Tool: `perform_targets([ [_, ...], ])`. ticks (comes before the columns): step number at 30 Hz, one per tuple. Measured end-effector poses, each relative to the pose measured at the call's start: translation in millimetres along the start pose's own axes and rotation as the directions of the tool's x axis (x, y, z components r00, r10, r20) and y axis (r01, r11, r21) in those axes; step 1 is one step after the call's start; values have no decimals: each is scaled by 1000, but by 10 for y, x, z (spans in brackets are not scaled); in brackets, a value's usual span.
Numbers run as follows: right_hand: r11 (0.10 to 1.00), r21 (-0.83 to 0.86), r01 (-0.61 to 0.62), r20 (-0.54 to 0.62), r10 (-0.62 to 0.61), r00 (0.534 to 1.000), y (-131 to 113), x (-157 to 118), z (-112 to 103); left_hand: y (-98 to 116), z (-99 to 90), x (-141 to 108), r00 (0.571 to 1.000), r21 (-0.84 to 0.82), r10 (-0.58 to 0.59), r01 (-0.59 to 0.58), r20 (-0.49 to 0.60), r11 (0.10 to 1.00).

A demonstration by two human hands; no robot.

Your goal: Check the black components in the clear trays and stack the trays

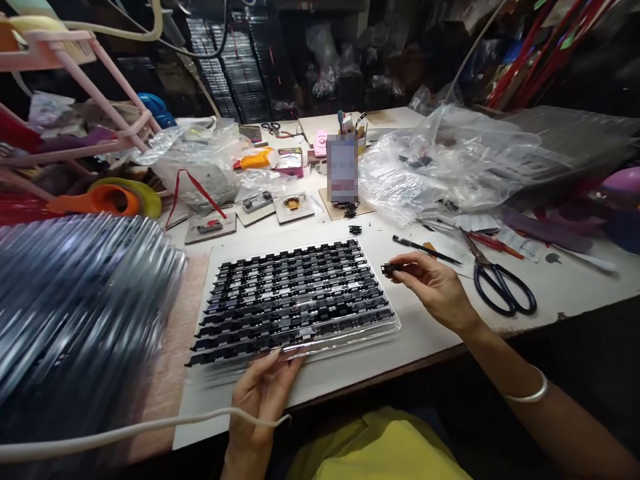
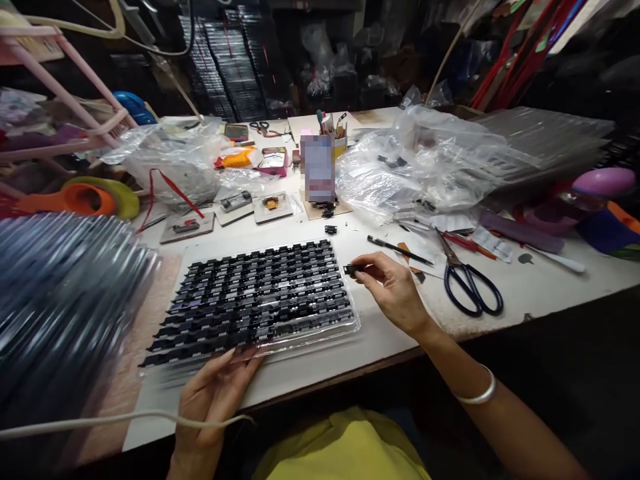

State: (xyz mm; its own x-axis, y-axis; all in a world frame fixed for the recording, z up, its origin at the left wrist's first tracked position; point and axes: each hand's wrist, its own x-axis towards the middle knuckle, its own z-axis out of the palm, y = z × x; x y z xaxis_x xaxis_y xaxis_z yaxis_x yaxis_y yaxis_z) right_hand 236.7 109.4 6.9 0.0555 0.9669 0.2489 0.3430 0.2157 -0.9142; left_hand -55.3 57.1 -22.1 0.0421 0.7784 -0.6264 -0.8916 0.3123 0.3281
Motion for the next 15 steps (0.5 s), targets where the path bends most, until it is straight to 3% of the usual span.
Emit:
perform_targets([
  [6, 963, -230, 140, 74, -126, 989, -92, -7, 159, -66, 74, -82, 997, 41, 72, -73, 28, 996],
  [11, 956, -208, 207, 144, -179, 973, -214, -14, 346, -78, 101, -109, 996, 83, 89, -90, 8, 993],
  [15, 957, -191, 219, 127, -197, 972, -201, 14, 318, -46, 58, -76, 996, 100, 85, -85, 1, 991],
])
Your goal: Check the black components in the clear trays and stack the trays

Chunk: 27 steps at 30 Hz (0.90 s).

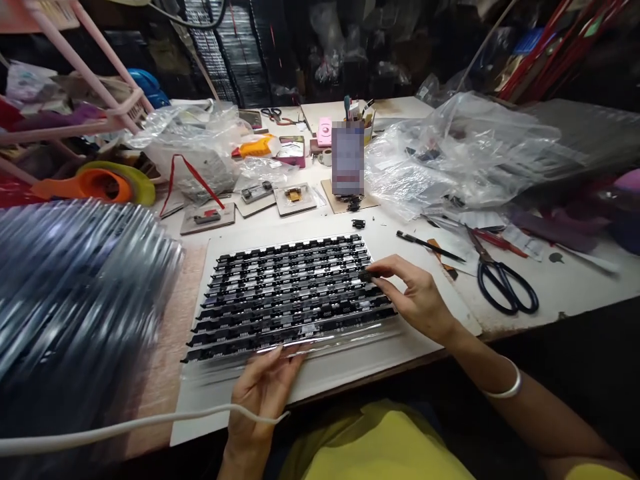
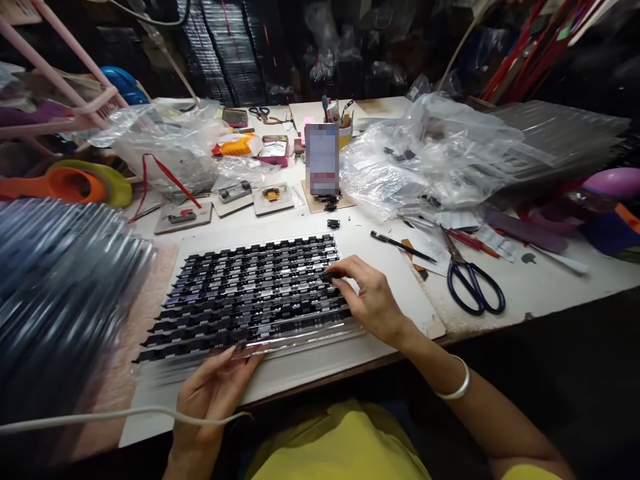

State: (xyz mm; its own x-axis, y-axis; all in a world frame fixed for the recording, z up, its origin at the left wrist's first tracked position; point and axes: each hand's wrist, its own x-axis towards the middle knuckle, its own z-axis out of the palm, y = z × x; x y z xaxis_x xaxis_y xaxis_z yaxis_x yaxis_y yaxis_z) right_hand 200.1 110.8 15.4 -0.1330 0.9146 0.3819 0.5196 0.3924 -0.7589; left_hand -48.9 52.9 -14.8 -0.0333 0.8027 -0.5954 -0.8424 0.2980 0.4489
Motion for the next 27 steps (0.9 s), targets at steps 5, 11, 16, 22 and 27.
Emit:
perform_targets([
  [5, 996, -32, -78, -22, 77, 997, 161, -37, -129, 40, -91, 94, 996, -34, -93, 93, -16, 995],
  [11, 998, -56, 29, 28, -28, 999, 197, -49, -128, 41, 36, 55, 981, -74, -92, 80, -170, 994],
  [16, 992, -118, 35, 65, -28, 998, 196, -67, -151, 36, -32, 82, 990, -100, -101, 90, -101, 991],
  [22, 993, -118, 12, 80, -3, 997, 190, -144, -199, 43, -163, 120, 995, -78, -101, 101, 5, 992],
  [27, 984, -177, 23, 83, -8, 997, 204, -248, -210, 26, -122, 93, 995, -67, -76, 81, 69, 995],
])
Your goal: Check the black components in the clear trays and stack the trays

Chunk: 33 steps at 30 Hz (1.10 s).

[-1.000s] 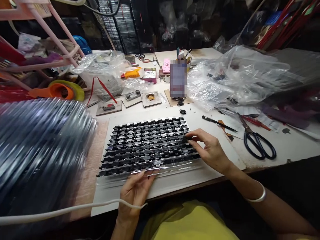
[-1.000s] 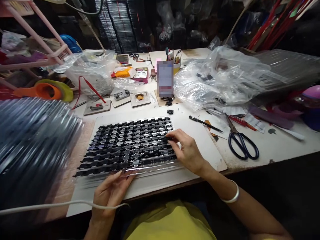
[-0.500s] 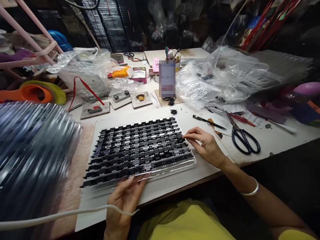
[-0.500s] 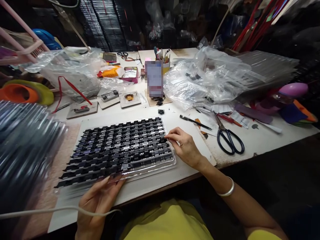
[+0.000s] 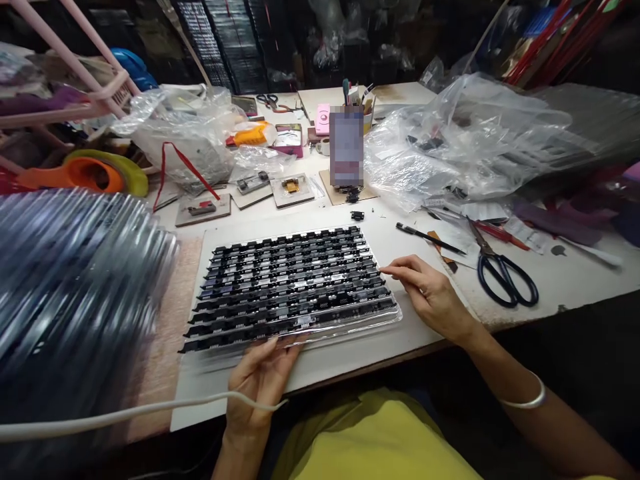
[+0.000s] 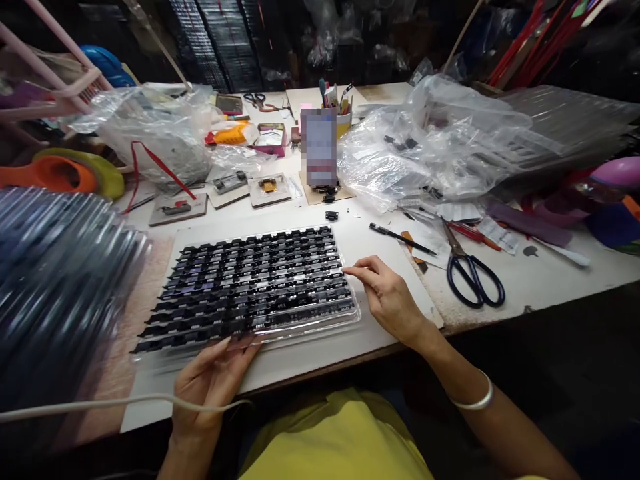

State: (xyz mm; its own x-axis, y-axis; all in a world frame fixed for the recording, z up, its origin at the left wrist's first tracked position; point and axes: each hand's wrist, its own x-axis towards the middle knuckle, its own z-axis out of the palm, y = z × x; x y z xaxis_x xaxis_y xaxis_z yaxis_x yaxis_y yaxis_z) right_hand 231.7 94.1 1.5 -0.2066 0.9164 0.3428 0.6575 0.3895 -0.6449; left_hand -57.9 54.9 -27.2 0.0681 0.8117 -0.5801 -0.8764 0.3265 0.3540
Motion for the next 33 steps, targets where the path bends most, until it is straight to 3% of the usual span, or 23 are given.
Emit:
perform_targets([
  [4, 1000, -10, -25, -119, 24, 993, -82, -66, -7, -39, 13, 2, 999, 14, 40, -40, 14, 999],
  [6, 998, -62, 21, -156, -30, 987, -181, -88, -1, -53, 8, 12, 998, 6, 59, -59, 26, 998],
  [9, 966, -165, 201, -36, -210, 977, -386, -107, 72, -55, 8, 25, 996, -7, 46, -46, 75, 999],
  [12, 894, -217, 392, 164, -363, 917, -583, -116, 234, -48, 53, 18, 993, -28, 17, -14, 114, 1000],
  [14, 863, -244, 442, 227, -393, 891, -669, -125, 350, -51, 100, 5, 994, -57, 15, -9, 108, 998],
  [18, 861, -243, 447, 224, -398, 889, -711, -139, 439, -70, 143, -11, 994, -66, 18, -11, 111, 998],
  [20, 884, -206, 419, 173, -389, 905, -668, -147, 395, -70, 116, -12, 993, -58, 21, -15, 113, 998],
  [22, 942, -173, 289, 17, -290, 957, -578, -173, 322, -56, 67, -8, 995, -48, 18, -13, 94, 999],
  [24, 999, -44, 19, -187, -27, 982, -455, -220, 257, -35, 16, 3, 998, -39, 10, -8, 66, 999],
  [25, 985, 102, -139, -239, 160, 958, -392, -247, 238, -25, -4, 12, 999, -41, 2, 0, 55, 999],
  [26, 914, 291, -282, -220, 351, 910, -334, -271, 229, -18, -16, 22, 999, -49, -8, 10, 46, 999],
  [28, 589, 657, -470, 38, 597, 802, -251, -301, 244, -20, -15, 40, 999, -73, -27, 30, 41, 997],
  [30, 211, 830, -516, 315, 587, 746, -222, -296, 286, -40, 15, 42, 998, -98, -40, 44, 48, 994],
  [31, 82, 859, -506, 386, 547, 743, -223, -284, 310, -51, 38, 34, 998, -106, -40, 45, 55, 993],
  [33, -37, 879, -475, 428, 499, 753, -242, -256, 352, -55, 81, 1, 997, -120, -35, 43, 69, 992],
])
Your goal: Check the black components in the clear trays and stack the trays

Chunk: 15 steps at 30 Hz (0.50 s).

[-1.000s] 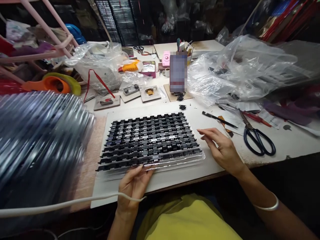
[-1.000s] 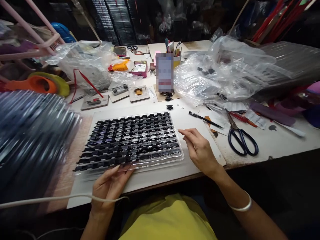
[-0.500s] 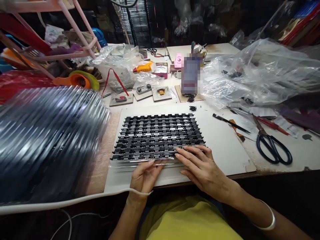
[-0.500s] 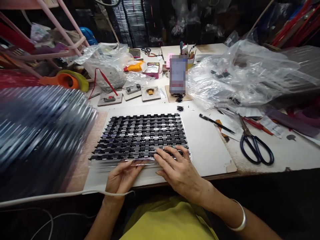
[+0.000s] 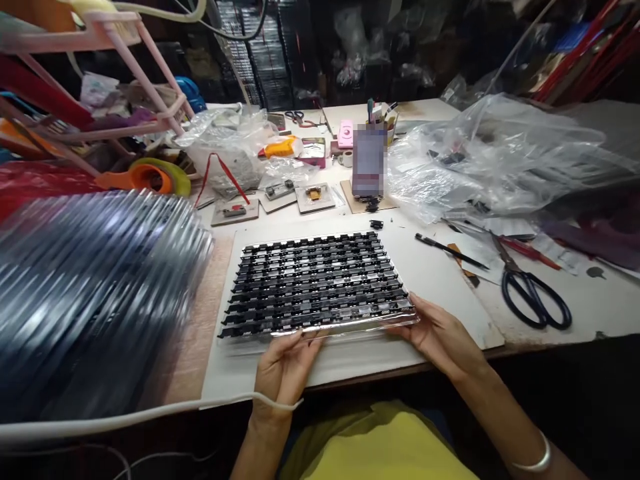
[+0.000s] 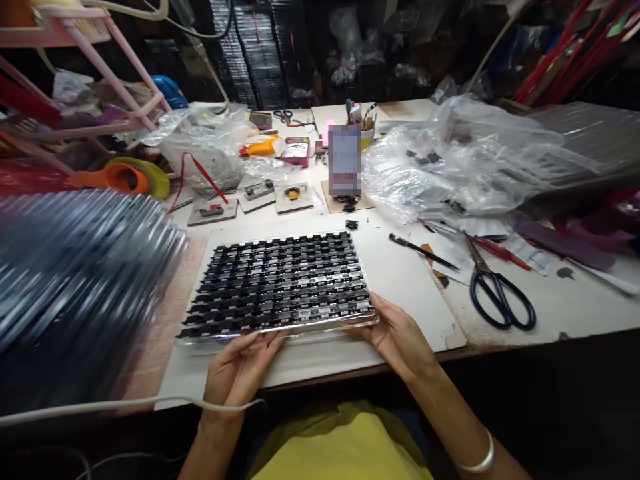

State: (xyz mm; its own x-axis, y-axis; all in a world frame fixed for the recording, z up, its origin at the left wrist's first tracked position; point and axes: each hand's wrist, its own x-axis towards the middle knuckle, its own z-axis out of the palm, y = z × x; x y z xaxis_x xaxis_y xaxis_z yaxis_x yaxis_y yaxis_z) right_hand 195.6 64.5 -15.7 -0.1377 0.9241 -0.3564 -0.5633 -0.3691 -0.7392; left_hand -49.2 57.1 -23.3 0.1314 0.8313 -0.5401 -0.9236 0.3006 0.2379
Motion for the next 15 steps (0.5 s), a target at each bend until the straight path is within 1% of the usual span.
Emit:
perform_targets([
  [1, 1000, 15, 0, 6, 0, 1000, 7, 9, 17, 12, 17, -23, 1000, -9, 14, -14, 6, 1000],
  [3, 1000, -3, -17, 22, 18, 1000, 12, 19, 31, 83, 27, -78, 997, -32, 80, -80, 10, 996],
  [5, 999, -34, -37, 21, 38, 999, 7, 26, 18, 212, -5, -138, 985, -55, 173, -172, 8, 984],
  [7, 997, -60, -44, -6, 43, 999, -1, 37, -13, 364, -70, -194, 972, -58, 236, -235, 2, 970],
  [9, 996, -84, -32, -49, 28, 998, -4, 56, -44, 489, -140, -232, 965, -37, 260, -260, -12, 965],
  [11, 994, -107, -7, -98, -4, 995, 1, 75, -63, 560, -191, -244, 962, -1, 273, -273, -25, 962],
  [15, 993, -99, 70, -211, -89, 973, 33, 88, -26, 569, -223, -236, 960, 33, 280, -280, 10, 959],
])
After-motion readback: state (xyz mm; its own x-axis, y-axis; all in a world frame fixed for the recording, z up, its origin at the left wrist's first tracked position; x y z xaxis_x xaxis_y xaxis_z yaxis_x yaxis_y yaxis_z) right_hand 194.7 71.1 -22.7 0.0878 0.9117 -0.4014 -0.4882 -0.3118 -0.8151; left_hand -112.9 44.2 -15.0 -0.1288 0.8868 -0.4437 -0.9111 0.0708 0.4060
